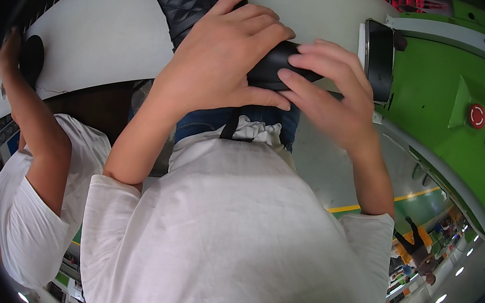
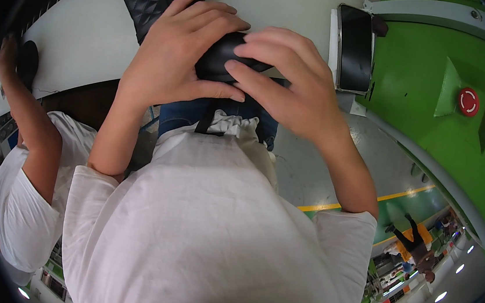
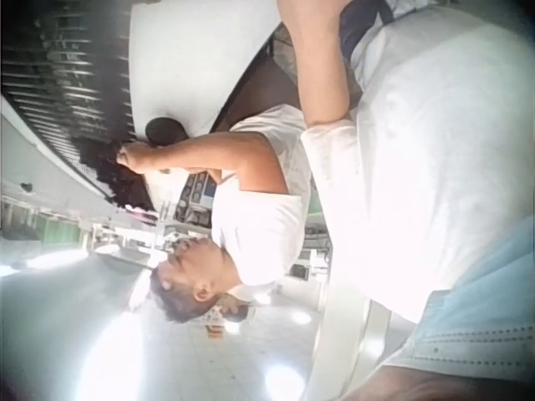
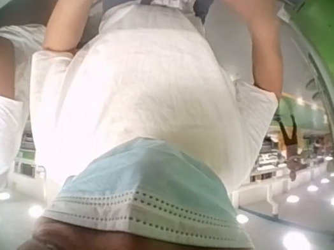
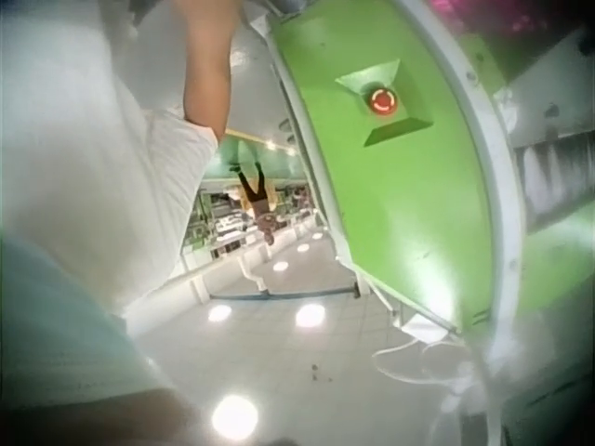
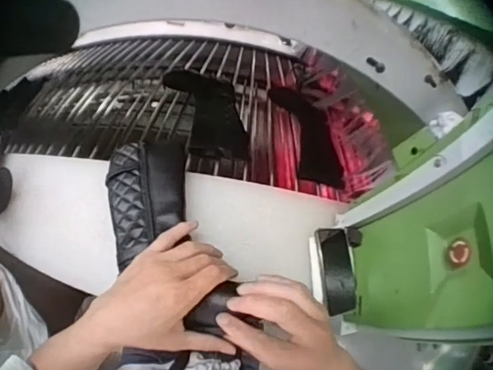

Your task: Inspecting and assembling leather boots on an industrial production line.

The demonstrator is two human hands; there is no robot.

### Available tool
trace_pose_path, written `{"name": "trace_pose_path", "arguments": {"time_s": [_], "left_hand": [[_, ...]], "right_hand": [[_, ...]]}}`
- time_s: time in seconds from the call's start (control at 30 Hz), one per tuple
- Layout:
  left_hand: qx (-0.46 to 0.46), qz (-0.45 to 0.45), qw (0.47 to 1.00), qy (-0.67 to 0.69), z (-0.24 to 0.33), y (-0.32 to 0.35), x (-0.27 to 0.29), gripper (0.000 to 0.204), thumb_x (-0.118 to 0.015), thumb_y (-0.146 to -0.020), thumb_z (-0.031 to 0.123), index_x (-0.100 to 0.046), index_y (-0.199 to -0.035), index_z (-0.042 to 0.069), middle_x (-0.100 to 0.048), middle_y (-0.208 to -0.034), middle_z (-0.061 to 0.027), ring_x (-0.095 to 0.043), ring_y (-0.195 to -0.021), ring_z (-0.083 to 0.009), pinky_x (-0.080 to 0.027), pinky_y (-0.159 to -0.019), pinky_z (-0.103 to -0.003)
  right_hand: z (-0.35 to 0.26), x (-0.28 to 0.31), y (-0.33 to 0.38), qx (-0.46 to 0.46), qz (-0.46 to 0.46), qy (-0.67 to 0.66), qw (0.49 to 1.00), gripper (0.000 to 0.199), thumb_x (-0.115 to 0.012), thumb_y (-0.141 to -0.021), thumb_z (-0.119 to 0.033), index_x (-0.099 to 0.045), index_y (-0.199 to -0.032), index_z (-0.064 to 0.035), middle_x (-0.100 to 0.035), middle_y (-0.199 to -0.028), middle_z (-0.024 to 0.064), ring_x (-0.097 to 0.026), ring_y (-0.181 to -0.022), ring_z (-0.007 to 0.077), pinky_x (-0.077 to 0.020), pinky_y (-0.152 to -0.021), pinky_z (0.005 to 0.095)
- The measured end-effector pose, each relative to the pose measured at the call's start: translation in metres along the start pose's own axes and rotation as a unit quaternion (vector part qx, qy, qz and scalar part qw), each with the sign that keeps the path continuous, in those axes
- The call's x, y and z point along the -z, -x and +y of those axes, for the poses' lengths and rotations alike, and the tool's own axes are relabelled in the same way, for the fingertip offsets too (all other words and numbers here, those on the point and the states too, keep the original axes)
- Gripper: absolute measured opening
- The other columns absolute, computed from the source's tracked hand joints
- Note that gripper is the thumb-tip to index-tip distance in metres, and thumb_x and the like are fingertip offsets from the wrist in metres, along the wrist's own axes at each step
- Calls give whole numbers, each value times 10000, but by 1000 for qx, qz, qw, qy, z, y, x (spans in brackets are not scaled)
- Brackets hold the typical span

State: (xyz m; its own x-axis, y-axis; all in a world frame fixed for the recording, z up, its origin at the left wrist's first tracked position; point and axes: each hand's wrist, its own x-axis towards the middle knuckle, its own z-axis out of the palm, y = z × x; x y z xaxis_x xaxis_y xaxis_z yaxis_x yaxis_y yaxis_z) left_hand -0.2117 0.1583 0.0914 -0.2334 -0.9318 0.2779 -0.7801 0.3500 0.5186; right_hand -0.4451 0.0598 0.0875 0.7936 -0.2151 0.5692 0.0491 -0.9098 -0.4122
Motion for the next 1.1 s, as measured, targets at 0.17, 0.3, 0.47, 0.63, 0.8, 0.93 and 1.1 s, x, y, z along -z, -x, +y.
{"name": "trace_pose_path", "arguments": {"time_s": [0.17, 0.3, 0.47, 0.63, 0.8, 0.93, 1.1], "left_hand": [[-4, 7, 1000, 3, -1, -5, 0, 860, -933, -687, 643, -732, -1261, 36, -745, -1185, -111, -707, -1179, -343, -406, -1263, -579], [4, 11, 1000, 24, -1, -4, 2, 868, -926, -691, 648, -735, -1265, 26, -741, -1165, -117, -706, -1154, -346, -414, -1256, -571], [11, 27, 999, 39, -4, -3, 0, 745, -887, -804, 564, -739, -1278, 9, -748, -1162, -129, -709, -1117, -351, -444, -1230, -563], [20, 24, 996, 79, -2, -6, 0, 683, -880, -829, 516, -749, -1260, 3, -760, -1143, -132, -711, -1101, -355, -458, -1220, -558], [36, 9, 994, 100, 2, -10, 4, 675, -896, -811, 478, -752, -1262, -3, -770, -1152, -137, -713, -1100, -352, -460, -1221, -553], [44, 12, 993, 110, 4, -9, 3, 699, -909, -783, 451, -755, -1291, -3, -773, -1167, -140, -717, -1119, -344, -462, -1229, -553], [47, 24, 992, 115, 3, -6, 1, 757, -932, -722, 436, -752, -1315, 1, -771, -1173, -139, -718, -1144, -338, -457, -1243, -553]], "right_hand": [[-7, 0, 10, -13, 59, 51, 997, 211, -920, -731, -64, -826, -917, -34, -735, -1016, 64, -690, -1004, 282, -660, -934, 496], [-11, 10, -5, -30, -11, 1, 999, 165, -891, -726, -20, -757, -823, -20, -681, -897, 59, -683, -939, 267, -667, -936, 517], [2, 22, -30, -68, -71, -58, 993, 219, -900, -712, 90, -731, -813, -6, -671, -908, 68, -690, -922, 272, -674, -955, 533], [8, 36, -46, -156, -129, -79, 976, 275, -922, -677, 83, -734, -849, -20, -680, -881, 80, -715, -893, 275, -682, -912, 457], [26, 43, -44, -254, -124, -165, 945, 530, -1001, -597, -62, -798, -1085, -86, -759, -1034, 79, -755, -955, 245, -624, -865, 352], [48, 41, -19, -255, -118, -234, 931, 616, -1040, -620, -78, -808, -1190, -77, -785, -1133, 76, -769, -1053, 243, -610, -952, 357], [46, 29, -2, -312, -98, -344, 880, 737, -1086, -614, -111, -776, -1278, -43, -752, -1266, 113, -729, -1198, 247, -581, -1041, 370]]}}
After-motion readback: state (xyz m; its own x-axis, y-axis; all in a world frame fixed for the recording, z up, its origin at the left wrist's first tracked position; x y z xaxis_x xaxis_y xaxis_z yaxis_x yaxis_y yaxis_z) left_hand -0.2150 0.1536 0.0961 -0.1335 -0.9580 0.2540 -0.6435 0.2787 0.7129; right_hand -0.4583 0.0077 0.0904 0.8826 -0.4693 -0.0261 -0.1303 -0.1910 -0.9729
